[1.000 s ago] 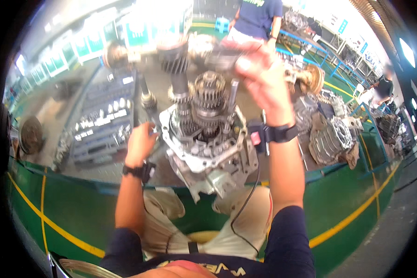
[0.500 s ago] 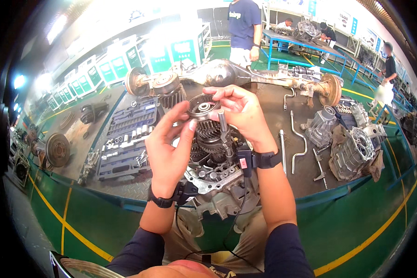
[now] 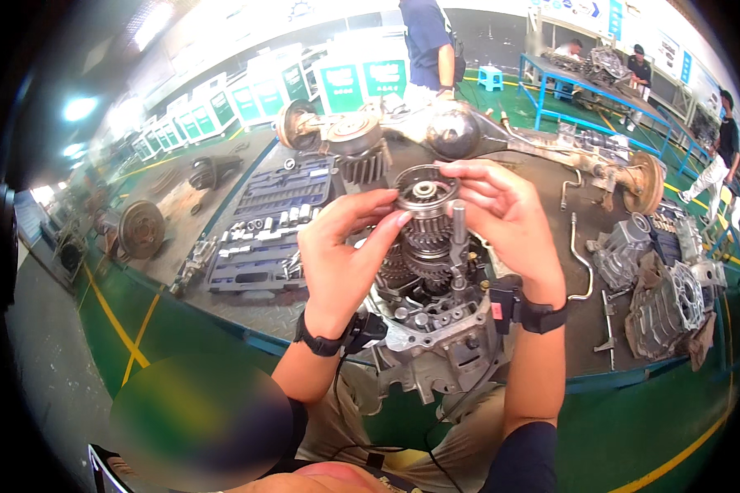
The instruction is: The person assembles internal transmission components by hand, placing gears, synchronizer rings, and shafts into the housing and onto the gear clusters.
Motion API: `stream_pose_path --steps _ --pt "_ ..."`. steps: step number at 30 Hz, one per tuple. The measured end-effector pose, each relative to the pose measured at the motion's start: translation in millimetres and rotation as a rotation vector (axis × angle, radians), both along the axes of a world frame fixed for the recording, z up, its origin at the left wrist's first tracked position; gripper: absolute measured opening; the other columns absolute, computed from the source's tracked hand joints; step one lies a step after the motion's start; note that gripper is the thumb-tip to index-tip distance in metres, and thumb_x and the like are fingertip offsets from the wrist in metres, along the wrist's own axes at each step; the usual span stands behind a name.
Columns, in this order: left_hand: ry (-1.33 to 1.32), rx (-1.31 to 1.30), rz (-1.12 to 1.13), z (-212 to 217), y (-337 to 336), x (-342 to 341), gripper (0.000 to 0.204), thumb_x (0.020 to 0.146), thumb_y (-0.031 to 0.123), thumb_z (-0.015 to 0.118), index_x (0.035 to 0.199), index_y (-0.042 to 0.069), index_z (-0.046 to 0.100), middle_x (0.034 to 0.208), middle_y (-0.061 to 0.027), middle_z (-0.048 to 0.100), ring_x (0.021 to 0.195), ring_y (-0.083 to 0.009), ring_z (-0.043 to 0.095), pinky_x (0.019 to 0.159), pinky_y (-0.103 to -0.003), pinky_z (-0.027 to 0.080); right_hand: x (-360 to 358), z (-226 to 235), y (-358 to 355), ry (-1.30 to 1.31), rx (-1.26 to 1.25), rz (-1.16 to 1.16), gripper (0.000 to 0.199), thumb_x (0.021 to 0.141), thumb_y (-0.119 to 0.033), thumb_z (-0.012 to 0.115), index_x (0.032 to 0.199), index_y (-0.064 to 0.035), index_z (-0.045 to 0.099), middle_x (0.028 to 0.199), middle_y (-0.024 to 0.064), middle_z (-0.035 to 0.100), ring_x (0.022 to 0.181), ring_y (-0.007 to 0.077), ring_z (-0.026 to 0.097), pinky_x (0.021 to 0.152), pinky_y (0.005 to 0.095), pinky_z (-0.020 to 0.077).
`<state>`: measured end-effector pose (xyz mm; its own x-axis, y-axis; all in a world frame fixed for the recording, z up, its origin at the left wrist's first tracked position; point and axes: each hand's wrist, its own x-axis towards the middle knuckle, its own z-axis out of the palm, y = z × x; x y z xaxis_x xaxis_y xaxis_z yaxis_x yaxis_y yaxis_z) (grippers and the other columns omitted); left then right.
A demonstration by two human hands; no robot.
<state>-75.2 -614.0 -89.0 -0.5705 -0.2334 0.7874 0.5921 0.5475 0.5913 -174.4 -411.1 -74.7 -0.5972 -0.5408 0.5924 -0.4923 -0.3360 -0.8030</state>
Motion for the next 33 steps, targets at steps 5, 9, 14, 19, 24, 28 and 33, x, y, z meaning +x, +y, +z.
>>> stream_pose_path --steps 5,9,14,19,24,28,33 --pt "-0.027 0.049 -0.041 1 -9 -7 0.019 0.085 -0.002 0.082 0.103 -0.003 0.076 0.096 -0.0079 0.077 0.085 -0.0113 0.072 0.077 -0.025 0.057 -10 -16 -3 0.077 -0.039 -0.068 0.041 0.096 0.001 0.067 0.135 0.007 0.059 0.136 0.0159 0.065 0.123 0.0218 0.063 0.109 0.0351 0.0494" --pt "0.09 0.06 -0.013 -10 -12 -10 0.019 0.082 0.002 0.084 0.1 0.001 0.078 0.091 -0.0098 0.077 0.075 -0.0149 0.073 0.07 -0.027 0.058 -5 -18 -9 0.011 -0.102 -0.054 0.043 0.095 0.001 0.07 0.136 0.0074 0.058 0.136 0.0168 0.065 0.124 0.0233 0.064 0.107 0.0343 0.0517" --pt "0.084 -0.028 -0.068 -10 -10 -13 0.022 0.086 -0.011 0.076 0.108 -0.007 0.074 0.101 -0.0134 0.077 0.09 -0.0156 0.073 0.082 -0.026 0.059 -9 -20 -2 0.08 -0.092 -0.165 0.043 0.093 0.001 0.073 0.134 0.0062 0.061 0.13 0.0176 0.068 0.12 0.0219 0.067 0.101 0.0312 0.0558" --pt "0.205 -0.098 -0.064 -13 -9 -14 0.026 0.087 -0.004 0.079 0.112 -0.007 0.074 0.103 -0.0171 0.077 0.091 -0.0194 0.075 0.083 -0.027 0.06 0 -24 -4 0.071 -0.024 -0.395 0.046 0.097 -0.007 0.067 0.14 0.0078 0.056 0.135 0.0203 0.066 0.117 0.0239 0.069 0.099 0.0335 0.056" --pt "0.397 -0.075 -0.141 -22 -3 -30 0.034 0.089 -0.008 0.074 0.121 -0.011 0.068 0.108 -0.0208 0.075 0.094 -0.0239 0.075 0.085 -0.031 0.061 -13 -29 -9 0.206 -0.24 -0.204 0.046 0.092 -0.004 0.075 0.133 0.0105 0.059 0.117 0.0238 0.072 0.103 0.0235 0.074 0.089 0.0311 0.0621" --pt "0.308 -0.249 -0.05 -4 -13 -17 0.032 0.09 -0.007 0.073 0.121 -0.011 0.068 0.101 -0.018 0.076 0.088 -0.0222 0.075 0.081 -0.03 0.061 14 -15 -21 0.261 -0.186 -0.353 0.047 0.094 -0.003 0.072 0.136 0.0129 0.056 0.125 0.0271 0.068 0.113 0.0284 0.07 0.098 0.0363 0.0582" --pt "0.334 -0.027 0.019 -5 -10 -21 0.025 0.091 -0.004 0.075 0.115 -0.01 0.071 0.096 -0.0154 0.077 0.08 -0.0182 0.074 0.073 -0.026 0.059 9 -15 -19 0.282 -0.198 -0.296 0.049 0.098 -0.003 0.064 0.143 0.0117 0.051 0.142 0.0255 0.059 0.128 0.0329 0.063 0.106 0.0404 0.0529"
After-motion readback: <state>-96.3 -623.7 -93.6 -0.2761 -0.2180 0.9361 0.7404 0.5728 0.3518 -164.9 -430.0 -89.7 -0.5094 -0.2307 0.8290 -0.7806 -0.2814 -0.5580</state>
